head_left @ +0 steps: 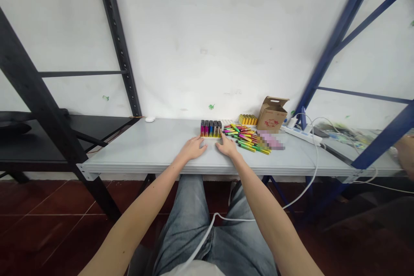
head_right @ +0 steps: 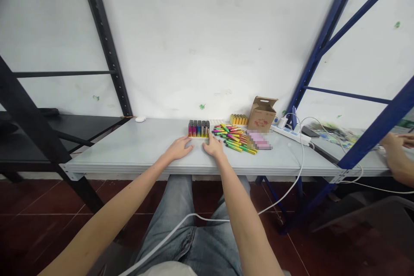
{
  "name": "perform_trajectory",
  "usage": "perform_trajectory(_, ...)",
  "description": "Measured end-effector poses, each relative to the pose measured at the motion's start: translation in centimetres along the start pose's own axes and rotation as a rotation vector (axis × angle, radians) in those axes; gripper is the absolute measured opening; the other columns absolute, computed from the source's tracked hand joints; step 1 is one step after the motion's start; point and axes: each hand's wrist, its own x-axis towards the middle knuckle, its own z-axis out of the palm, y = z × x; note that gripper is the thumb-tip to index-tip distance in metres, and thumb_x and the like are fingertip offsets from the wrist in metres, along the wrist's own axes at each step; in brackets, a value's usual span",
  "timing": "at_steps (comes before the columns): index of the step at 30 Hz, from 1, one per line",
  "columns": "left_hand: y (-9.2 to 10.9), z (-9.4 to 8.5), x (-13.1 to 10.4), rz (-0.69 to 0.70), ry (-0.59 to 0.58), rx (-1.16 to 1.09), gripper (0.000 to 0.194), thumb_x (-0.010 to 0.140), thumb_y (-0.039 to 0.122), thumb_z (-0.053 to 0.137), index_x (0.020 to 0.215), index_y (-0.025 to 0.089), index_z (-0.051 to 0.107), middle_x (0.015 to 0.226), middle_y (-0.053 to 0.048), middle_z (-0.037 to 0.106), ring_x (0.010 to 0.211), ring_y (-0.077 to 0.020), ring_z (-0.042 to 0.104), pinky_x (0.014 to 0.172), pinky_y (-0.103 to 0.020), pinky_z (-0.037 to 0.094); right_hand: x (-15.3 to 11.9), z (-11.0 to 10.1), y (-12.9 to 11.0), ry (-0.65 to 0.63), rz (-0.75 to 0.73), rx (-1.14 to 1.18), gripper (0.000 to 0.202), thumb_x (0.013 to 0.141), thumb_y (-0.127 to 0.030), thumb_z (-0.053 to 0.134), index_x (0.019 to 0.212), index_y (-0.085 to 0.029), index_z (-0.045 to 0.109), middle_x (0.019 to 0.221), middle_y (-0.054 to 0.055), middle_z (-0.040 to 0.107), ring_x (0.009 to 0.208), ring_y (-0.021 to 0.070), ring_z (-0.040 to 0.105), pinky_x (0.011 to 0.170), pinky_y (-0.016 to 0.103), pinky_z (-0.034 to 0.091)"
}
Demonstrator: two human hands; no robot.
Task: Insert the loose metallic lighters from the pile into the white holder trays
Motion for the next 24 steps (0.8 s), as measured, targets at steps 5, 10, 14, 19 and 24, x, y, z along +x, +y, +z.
perform_trajectory(5, 0.3, -0.1, -0.3, -0.052, 0.075, 0.034, 0.044, 0.092, 0.042, 0.044, 0.119, 0.014, 0.063, 0.134, -0.017, 0.058, 0.127, -0.0309, 0.05, 0.106, -0.039, 0.038, -0.2, 0.0, 0.0, -0.07, -0.049, 0.099, 0.071, 0.091, -0.044, 0.046, 0.152, -0.018, 0.023, 0.146, 0.014, 0.049, 0.139, 0.0273, 0.041, 0.116, 0.05, 0.019)
perform_trajectory(10, 0.5, -0.3, -0.3, -0.104, 0.121, 0.072, 0.038, 0.092, 0.039, 0.046, 0.113, 0.014, 0.065, 0.125, -0.013, 0.062, 0.12, -0.0294, 0.052, 0.102, -0.038, 0.042, -0.4, -0.3, -0.3, -0.142, -0.14, 0.054, 0.08, 0.087, -0.044, 0.052, 0.153, -0.015, 0.018, 0.147, 0.015, 0.047, 0.138, 0.0284, 0.04, 0.116, 0.052, 0.019)
perform_trajectory(14, 0.6, -0.2, -0.3, -0.125, 0.142, 0.112, 0.036, 0.091, 0.036, 0.047, 0.111, 0.013, 0.066, 0.122, -0.013, 0.063, 0.121, -0.0292, 0.049, 0.105, -0.039, 0.039, -0.8, -0.4, -0.7, -0.037, -0.111, 0.031, 0.069, 0.089, -0.038, 0.05, 0.148, -0.011, 0.029, 0.139, 0.017, 0.055, 0.129, 0.0274, 0.05, 0.106, 0.04, 0.036)
perform_trajectory(19, 0.4, 0.0, -0.3, -0.122, 0.168, 0.129, 0.037, 0.091, 0.035, 0.046, 0.112, 0.012, 0.067, 0.121, -0.015, 0.062, 0.123, -0.0292, 0.047, 0.106, -0.038, 0.038, -1.6, -0.9, -1.1, 0.17, -0.06, 0.0, 0.036, 0.094, -0.029, 0.039, 0.124, -0.018, 0.057, 0.121, 0.01, 0.065, 0.113, 0.0229, 0.058, 0.096, 0.034, 0.042)
perform_trajectory(24, 0.4, 0.1, -0.2, -0.115, 0.161, 0.148, 0.042, 0.091, 0.035, 0.046, 0.123, 0.013, 0.062, 0.124, -0.014, 0.061, 0.124, -0.0299, 0.045, 0.106, -0.04, 0.037, -1.9, -1.0, -1.5, 0.089, -0.279, -0.07, 0.037, 0.091, -0.025, 0.046, 0.124, -0.018, 0.061, 0.128, 0.007, 0.063, 0.122, 0.0213, 0.052, 0.104, 0.03, 0.037)
